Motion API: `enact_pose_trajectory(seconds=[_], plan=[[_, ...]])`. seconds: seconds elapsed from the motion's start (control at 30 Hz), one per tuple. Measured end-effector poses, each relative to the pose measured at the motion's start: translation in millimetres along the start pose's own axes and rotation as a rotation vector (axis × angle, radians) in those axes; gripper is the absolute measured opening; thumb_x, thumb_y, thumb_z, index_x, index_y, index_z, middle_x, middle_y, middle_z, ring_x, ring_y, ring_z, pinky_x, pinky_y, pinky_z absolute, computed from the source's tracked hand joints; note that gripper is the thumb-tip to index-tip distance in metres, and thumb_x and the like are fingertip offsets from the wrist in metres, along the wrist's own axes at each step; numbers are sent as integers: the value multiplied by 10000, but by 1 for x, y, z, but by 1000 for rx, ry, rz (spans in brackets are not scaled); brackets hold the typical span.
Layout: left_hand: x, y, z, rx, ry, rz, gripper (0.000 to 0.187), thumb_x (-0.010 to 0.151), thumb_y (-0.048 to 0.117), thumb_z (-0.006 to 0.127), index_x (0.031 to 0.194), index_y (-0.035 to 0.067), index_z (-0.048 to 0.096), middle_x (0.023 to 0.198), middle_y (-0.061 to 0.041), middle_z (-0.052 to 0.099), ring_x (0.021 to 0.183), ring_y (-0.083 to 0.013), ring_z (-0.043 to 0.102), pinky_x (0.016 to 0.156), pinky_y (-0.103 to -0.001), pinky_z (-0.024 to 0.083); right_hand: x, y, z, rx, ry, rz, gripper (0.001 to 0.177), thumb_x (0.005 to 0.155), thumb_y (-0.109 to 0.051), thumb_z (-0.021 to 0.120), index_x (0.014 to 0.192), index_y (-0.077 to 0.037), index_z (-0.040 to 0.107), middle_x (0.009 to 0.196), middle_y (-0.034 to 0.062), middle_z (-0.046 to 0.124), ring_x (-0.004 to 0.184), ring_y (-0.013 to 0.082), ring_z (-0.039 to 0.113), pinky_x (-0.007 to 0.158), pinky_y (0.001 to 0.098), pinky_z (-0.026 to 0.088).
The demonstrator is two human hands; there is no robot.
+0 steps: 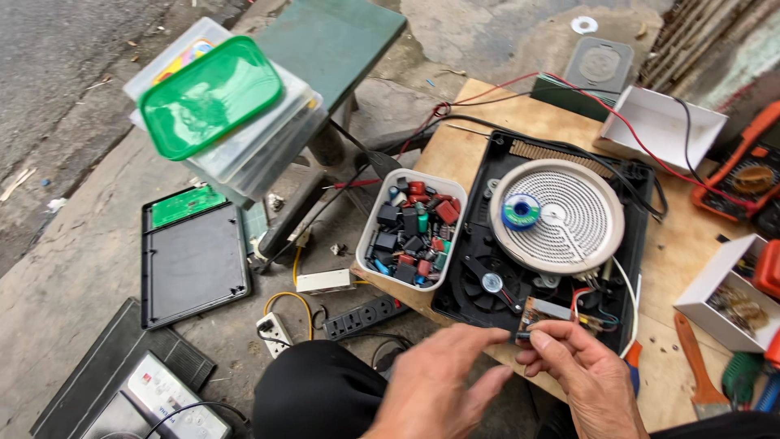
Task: The person opens a small plastic container filled with electronic components and sorts through them by hand. They pick up various capacitors and other parts, inspect them, and place them back into the container.
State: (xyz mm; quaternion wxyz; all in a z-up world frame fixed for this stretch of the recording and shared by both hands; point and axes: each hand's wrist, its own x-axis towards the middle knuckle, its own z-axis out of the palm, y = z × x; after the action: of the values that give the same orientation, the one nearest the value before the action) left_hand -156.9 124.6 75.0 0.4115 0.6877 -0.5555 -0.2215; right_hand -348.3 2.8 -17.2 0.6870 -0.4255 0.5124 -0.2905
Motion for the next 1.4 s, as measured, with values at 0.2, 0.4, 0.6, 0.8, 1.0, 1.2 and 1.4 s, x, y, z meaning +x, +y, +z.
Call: enact_pose_trajectory(seconds=[0.2,0.4,0.6,0.8,1.0,1.2,1.4], plan=[[13,14,-145,171,253,-57,331,1003,234,761,1333,217,776,1283,6,871,1121,-149,846,993,-306,596,8,-74,72,-19,22,-109,192,1022,45,725,1170,163,749,916,347,797,801,365,762,750,391,611],[7,-83,-128,82,340,-378,295,993,227,763,1282,220,821,1230,19,884,1063,-119,824,967,-291,673,43,-108,134,-540,-60,-220,194,1017,-121,764,1181,-56,844,989,85,852,898,178,820,882,282,620],[25,-118,-109,90,390,-320,208,1015,250,760,1205,214,836,1172,40,832,1069,-117,806,944,-298,625,94,-92,163,-812,-148,-405,154,1012,-186,773,1135,-171,864,966,-37,847,848,72,737,811,252,583],[62,-140,-92,259,328,-147,161,1029,216,780,1189,208,768,927,8,698,861,-204,658,747,-372,521,112,-82,167,-1131,-189,-593,190,1037,-233,712,1209,-179,771,1109,-35,798,784,153,751,785,364,588],[91,-163,-79,431,76,-87,260,969,266,843,1200,179,761,946,-45,638,903,-326,631,720,-499,525,109,-74,174,-1444,-126,-901,257,1006,-262,745,1258,-215,737,1168,-27,683,919,198,747,638,436,657],[108,-183,-59,708,-51,-32,212,872,335,837,884,164,712,877,-78,651,885,-379,644,700,-538,526,130,-44,183,-1777,-268,-979,186,939,-357,795,1003,-201,716,992,27,614,956,285,613,758,466,543],[120,-189,-57,793,-170,-2,198,940,420,821,926,235,753,887,-71,685,854,-361,675,687,-513,532,140,-26,189,-1822,-200,-1083,153,951,-266,683,809,-222,719,914,40,640,943,328,617,759,498,476]])
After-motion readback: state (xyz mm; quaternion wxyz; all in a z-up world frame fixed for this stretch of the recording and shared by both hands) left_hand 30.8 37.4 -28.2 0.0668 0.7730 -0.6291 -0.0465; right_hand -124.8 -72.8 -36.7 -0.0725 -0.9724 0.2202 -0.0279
